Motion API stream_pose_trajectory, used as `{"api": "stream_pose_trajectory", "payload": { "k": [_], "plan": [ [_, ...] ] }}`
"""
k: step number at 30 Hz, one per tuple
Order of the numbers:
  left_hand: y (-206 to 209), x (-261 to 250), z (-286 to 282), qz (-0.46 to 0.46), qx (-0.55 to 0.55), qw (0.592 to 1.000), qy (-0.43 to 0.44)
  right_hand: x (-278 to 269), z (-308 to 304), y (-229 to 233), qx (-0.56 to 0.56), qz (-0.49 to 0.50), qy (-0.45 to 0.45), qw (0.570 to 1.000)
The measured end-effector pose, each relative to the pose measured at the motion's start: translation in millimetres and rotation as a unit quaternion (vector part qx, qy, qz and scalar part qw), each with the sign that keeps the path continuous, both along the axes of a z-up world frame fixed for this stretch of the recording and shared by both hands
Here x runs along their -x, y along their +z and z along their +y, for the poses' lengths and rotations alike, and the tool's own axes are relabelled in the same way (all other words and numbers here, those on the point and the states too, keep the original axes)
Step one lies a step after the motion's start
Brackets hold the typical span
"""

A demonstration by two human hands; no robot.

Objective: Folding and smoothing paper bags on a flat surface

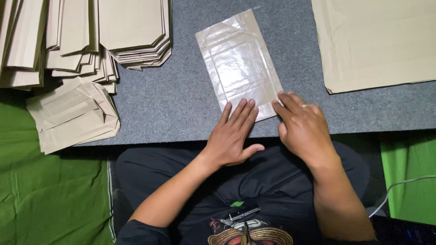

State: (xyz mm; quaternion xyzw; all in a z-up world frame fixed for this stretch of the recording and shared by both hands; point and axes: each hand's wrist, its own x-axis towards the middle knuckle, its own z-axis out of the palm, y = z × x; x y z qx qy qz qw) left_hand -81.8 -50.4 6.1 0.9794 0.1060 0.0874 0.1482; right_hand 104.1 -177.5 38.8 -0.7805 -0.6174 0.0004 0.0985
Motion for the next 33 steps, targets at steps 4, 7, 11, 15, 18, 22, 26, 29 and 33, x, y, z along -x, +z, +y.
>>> {"api": "stream_pose_trajectory", "payload": {
  "k": [4, 7, 11, 15, 18, 22, 26, 29, 33],
  "plan": [
    [-6.7, -21.5, 8.1, 0.015, 0.016, 0.999, -0.031, -0.7, -1.6, -2.5, 0.036, 0.009, -0.006, 0.999],
    [-3.7, -39.7, 25.2, 0.027, 0.027, 0.998, -0.043, 2.6, -1.1, -1.3, 0.050, 0.011, -0.017, 0.999],
    [-1.2, -64.1, 52.3, 0.041, 0.027, 0.998, -0.045, 3.8, -1.6, 1.6, 0.042, 0.000, -0.013, 0.999],
    [3.6, -84.7, 75.6, 0.063, 0.013, 0.998, -0.016, 5.1, -1.9, 1.3, 0.036, -0.002, -0.018, 0.999],
    [9.2, -96.5, 92.9, 0.089, 0.008, 0.996, 0.008, 5.5, -2.2, 2.2, 0.033, 0.005, -0.021, 0.999],
    [3.7, -109.8, 119.7, 0.124, -0.017, 0.992, 0.027, 5.2, -4.1, -3.1, 0.002, -0.032, -0.014, 0.999],
    [6.0, -121.2, 144.3, 0.117, -0.007, 0.992, 0.053, 7.7, -4.1, -5.9, 0.017, -0.033, -0.028, 0.999],
    [-1.9, -127.8, 158.8, 0.133, 0.001, 0.987, 0.090, 9.2, -5.4, -7.0, 0.009, -0.035, -0.027, 0.999],
    [12.0, -123.5, 144.7, 0.103, -0.028, 0.990, 0.091, 10.5, -5.1, -12.3, -0.007, -0.046, -0.033, 0.998]
  ]
}}
